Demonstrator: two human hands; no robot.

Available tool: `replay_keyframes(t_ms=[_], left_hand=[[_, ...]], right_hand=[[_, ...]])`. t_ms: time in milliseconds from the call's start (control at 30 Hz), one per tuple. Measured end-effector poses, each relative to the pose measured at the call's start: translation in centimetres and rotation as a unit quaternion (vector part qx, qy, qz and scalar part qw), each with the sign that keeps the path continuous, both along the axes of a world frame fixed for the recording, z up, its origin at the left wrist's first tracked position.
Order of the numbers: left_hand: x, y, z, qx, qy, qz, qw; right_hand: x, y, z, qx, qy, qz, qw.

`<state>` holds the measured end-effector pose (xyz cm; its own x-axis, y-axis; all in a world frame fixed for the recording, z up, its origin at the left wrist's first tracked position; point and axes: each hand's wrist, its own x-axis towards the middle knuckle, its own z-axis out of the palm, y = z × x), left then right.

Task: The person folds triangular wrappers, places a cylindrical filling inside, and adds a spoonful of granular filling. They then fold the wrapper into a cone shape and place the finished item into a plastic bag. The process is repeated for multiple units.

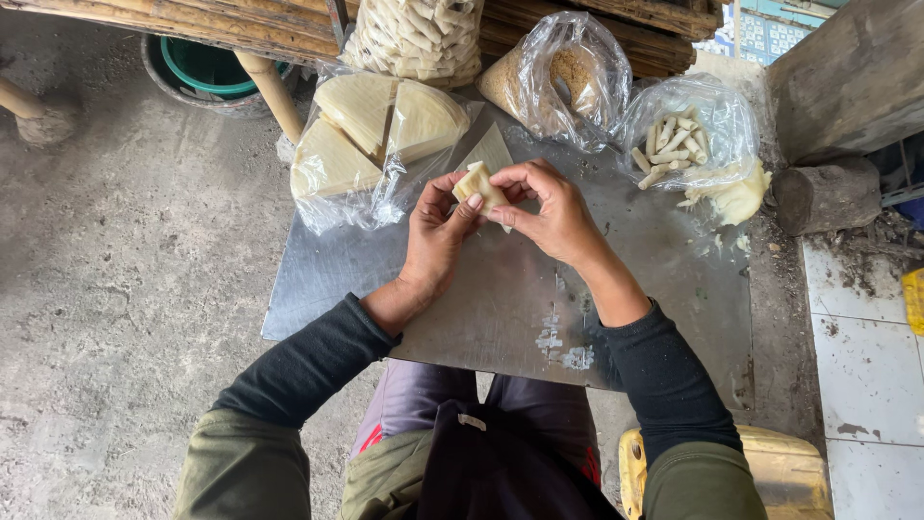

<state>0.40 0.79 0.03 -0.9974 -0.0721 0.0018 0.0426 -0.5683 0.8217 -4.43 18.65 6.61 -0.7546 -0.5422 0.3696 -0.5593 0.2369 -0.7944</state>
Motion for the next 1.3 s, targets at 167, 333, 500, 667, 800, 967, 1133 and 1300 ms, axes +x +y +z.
replay_keyframes(t_ms=[167,333,500,667,800,967,1133,1300], left_hand=[[0.1,0.0,0.5,-0.019,0.007,0.001,1.000],[0.2,-0.2,0.7,-0.046,-0.029,0.011,0.998],[0.0,-0.2,0.6,-0.057,-0.038,0.027,0.997],[-0.1,-0.2,0.4,-0.061,-0.035,0.029,0.997],[-0.2,-0.2,0.2,-0.038,-0.027,0.034,0.998],[-0.1,-0.2,-0.1,0.000,-0.048,0.034,0.998],[-0.3,-0.3,-0.3,0.003,-0.047,0.042,0.998],[-0.1,-0.2,-0.3,0.016,-0.048,0.058,0.997]], right_hand=[[0.0,-0.2,0.3,-0.021,-0.048,0.002,0.999],[0.1,-0.2,-0.4,-0.036,-0.056,0.008,0.998],[0.0,-0.3,-1.7,-0.032,-0.093,-0.040,0.994],[-0.5,-0.3,-2.9,-0.063,-0.100,-0.064,0.991],[-0.5,-0.3,-3.1,-0.073,-0.090,-0.025,0.993],[-2.1,0.0,-3.1,-0.133,-0.092,-0.170,0.972],[-4.9,0.6,-4.4,0.039,0.271,-0.270,0.923],[-5.0,-0.5,-6.1,0.220,0.365,-0.201,0.882]])
